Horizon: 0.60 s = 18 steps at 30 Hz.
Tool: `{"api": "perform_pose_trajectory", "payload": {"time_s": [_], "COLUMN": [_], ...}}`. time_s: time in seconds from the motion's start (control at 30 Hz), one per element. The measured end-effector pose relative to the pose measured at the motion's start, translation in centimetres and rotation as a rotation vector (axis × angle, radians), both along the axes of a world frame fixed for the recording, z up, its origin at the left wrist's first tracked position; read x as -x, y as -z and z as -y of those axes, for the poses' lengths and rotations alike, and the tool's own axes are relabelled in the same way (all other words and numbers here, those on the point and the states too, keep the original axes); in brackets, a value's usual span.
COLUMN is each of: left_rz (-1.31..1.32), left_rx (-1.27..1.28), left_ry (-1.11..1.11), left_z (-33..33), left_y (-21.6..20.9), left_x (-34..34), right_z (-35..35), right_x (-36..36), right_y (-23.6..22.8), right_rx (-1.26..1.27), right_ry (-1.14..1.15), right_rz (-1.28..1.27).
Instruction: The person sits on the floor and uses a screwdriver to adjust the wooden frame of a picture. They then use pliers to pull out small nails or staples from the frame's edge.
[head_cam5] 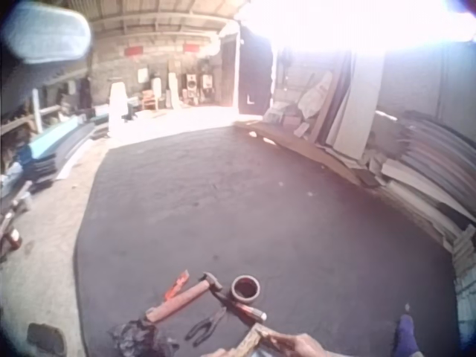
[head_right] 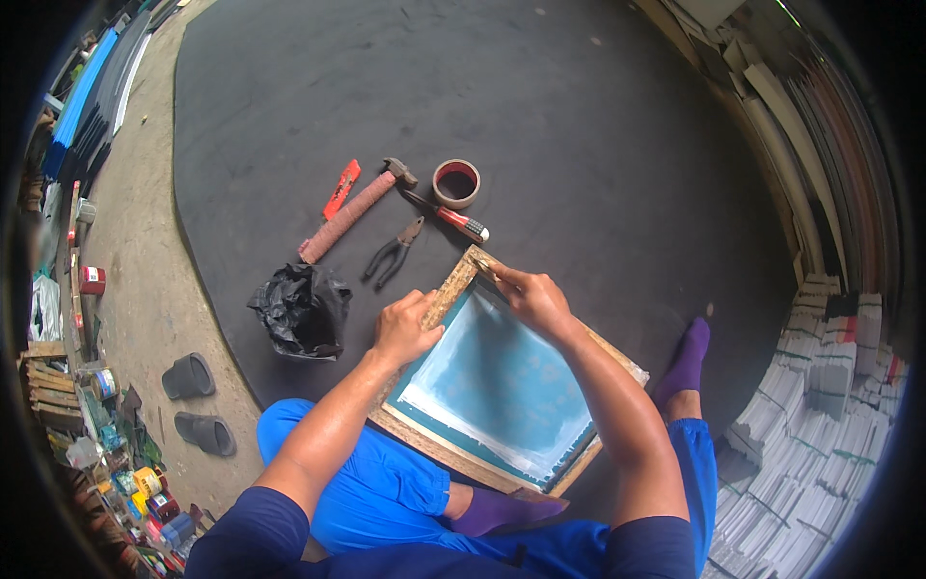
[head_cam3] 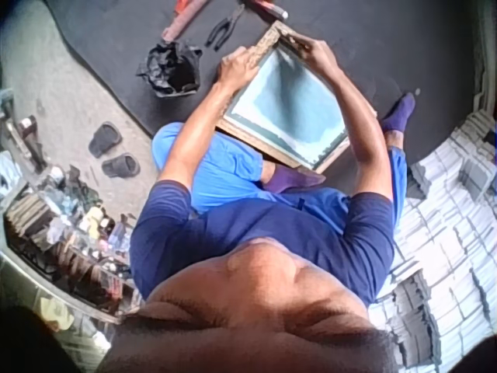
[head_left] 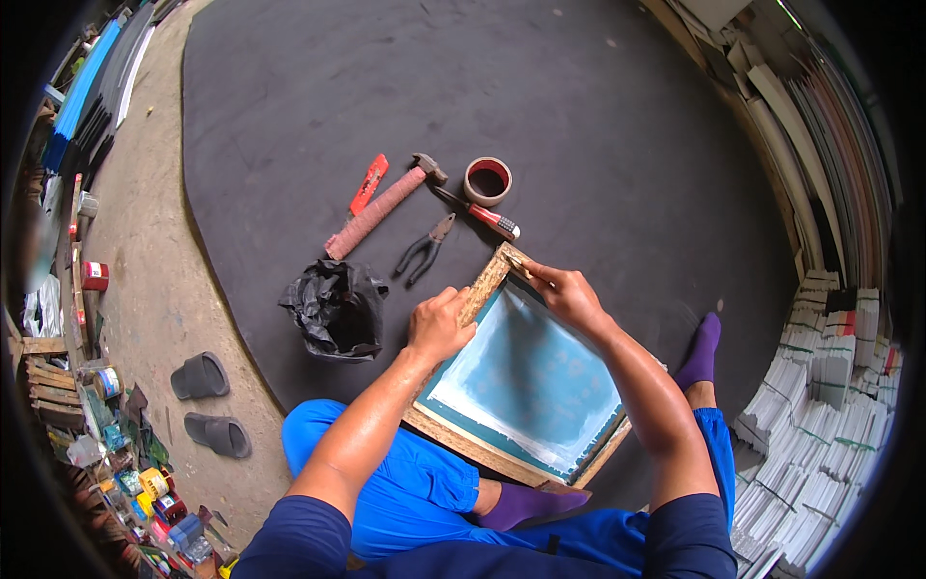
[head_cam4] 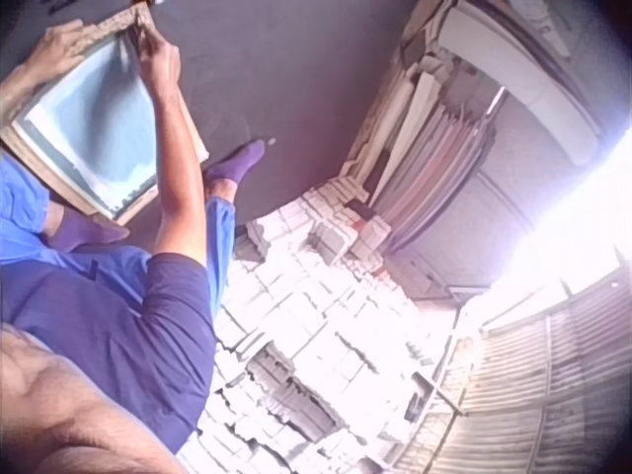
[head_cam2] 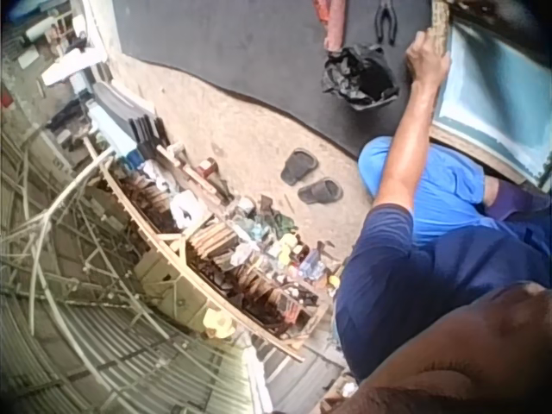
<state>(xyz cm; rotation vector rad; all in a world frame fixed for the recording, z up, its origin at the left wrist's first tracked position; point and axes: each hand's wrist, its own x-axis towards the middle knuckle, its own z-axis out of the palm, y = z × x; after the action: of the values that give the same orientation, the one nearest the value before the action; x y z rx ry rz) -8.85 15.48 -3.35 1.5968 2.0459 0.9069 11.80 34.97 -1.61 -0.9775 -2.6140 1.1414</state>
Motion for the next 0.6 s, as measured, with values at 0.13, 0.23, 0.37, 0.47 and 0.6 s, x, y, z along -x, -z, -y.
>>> {"api": "perform_pose_trajectory", "payload": {"time_s": [0.13,0.23,0.37,0.47,0.6], "left_rz": [-0.001,0.001,0.009,0.013,-0.010], "left_rx": [-0.001,-0.003,0.006,0.002,0.010], "left_ry": [-0.006,-0.010,-0.010,-0.001,-0.028], "left_z": [0.1,0.3,0.3,0.1,0.3], "left_y": [0.1,0.3,0.2,0.0,0.1], "left_x": [0.0,0.1,0.2,0.1,0.0], "right_z": [0.6,-0.7,-1.6,-1.0,0.5], "right_x": [0.7,1.1,1.8,0.8,0.9], "right_y": [-0.5,-1.6,-4.9,-2.8,-4.3], "right_rx": [-0.125,0.628,1.081,0.499,0.410], "right_ry": [-0.021,0.220,0.389,0.189,0.244], "right_rz": [-0.040,-0.016,0.110,0.099,0.171]}}
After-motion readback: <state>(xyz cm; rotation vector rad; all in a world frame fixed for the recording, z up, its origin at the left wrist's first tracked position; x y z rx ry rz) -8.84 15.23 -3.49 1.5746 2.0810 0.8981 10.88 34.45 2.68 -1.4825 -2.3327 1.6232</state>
